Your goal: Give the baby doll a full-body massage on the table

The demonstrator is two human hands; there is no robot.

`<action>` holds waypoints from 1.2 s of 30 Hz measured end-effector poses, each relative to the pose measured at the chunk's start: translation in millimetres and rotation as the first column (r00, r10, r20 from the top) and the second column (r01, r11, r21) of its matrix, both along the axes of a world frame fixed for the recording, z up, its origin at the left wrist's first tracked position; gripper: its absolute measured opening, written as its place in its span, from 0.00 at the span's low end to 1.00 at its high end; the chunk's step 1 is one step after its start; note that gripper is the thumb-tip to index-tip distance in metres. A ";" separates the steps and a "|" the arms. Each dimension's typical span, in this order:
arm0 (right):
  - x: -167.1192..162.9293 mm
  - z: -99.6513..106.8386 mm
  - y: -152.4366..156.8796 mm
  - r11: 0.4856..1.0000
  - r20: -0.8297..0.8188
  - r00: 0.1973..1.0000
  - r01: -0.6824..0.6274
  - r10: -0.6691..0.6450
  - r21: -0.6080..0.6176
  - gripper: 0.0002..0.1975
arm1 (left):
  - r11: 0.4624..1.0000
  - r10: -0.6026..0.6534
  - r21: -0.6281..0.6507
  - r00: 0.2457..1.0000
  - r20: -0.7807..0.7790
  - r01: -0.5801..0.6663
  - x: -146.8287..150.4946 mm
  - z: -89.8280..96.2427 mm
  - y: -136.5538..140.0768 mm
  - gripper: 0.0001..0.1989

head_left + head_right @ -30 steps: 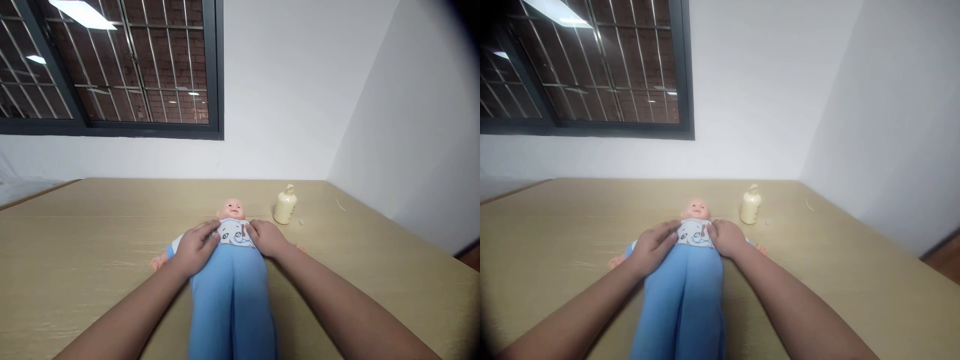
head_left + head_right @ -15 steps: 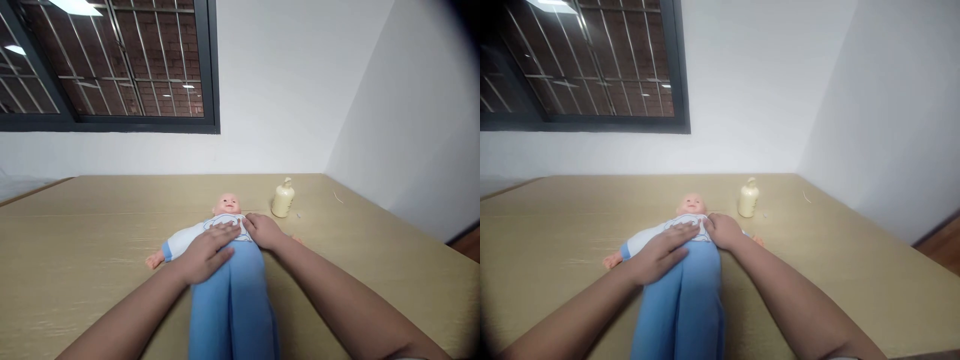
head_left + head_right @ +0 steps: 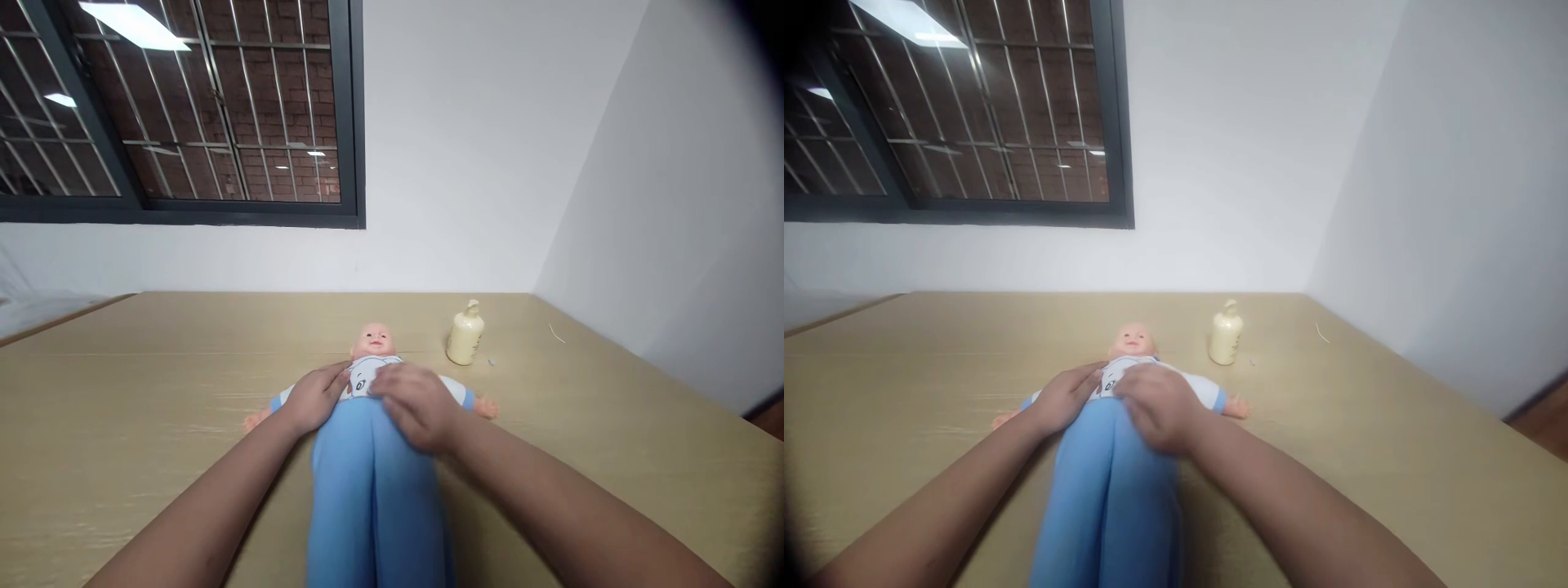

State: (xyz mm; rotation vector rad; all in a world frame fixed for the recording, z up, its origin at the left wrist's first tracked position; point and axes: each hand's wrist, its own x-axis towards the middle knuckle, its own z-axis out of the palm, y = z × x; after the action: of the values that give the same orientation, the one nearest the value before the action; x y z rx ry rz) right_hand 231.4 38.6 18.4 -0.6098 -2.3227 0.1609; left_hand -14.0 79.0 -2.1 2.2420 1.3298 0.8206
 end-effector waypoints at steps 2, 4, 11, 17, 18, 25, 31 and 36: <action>-13.3 9.2 -24.8 0.974 0.114 0.967 -0.223 0.226 -0.040 0.18 | 1.000 0.017 -0.009 1.000 -0.005 -0.017 -0.5 -1.2 -0.3 0.27; -24.0 13.4 -41.9 0.942 0.200 0.921 -0.327 0.335 -0.074 0.22 | 0.999 0.037 -0.015 0.999 -0.014 -0.037 -1.2 -2.3 -0.4 0.27; -21.3 3.2 -28.2 0.979 0.332 0.921 -0.180 0.203 -0.099 0.29 | 0.999 0.042 -0.008 0.998 -0.039 -0.042 -1.9 -6.4 2.4 0.28; -7.7 -8.3 5.1 0.998 0.333 0.943 0.019 0.004 -0.065 0.35 | 0.999 0.042 0.027 0.996 -0.076 -0.040 -1.4 -8.3 5.2 0.28; -5.0 -10.3 10.3 0.996 0.313 0.949 0.054 -0.029 -0.073 0.35 | 0.999 0.048 0.029 0.995 -0.082 -0.046 -1.5 -8.3 5.6 0.28; 17.2 -23.8 34.7 0.919 0.189 0.942 0.319 -0.279 -0.233 0.33 | 0.998 0.055 0.025 0.993 -0.108 -0.053 -0.7 -6.3 5.7 0.28; 25.1 -34.5 42.3 0.874 0.220 0.912 0.400 -0.347 -0.278 0.33 | 0.995 0.096 0.035 0.974 -0.207 -0.090 -3.6 -8.8 2.1 0.32; 33.6 -35.4 40.8 0.894 0.269 0.907 0.387 -0.324 -0.226 0.32 | 0.993 0.097 0.102 0.919 -0.381 -0.062 -28.0 -19.9 -5.6 0.33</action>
State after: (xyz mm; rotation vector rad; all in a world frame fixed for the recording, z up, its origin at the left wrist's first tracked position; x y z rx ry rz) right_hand 265.0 79.4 -17.0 -1.2445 -2.3699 0.2549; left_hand -42.0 73.5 -22.0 2.5266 1.5942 0.4815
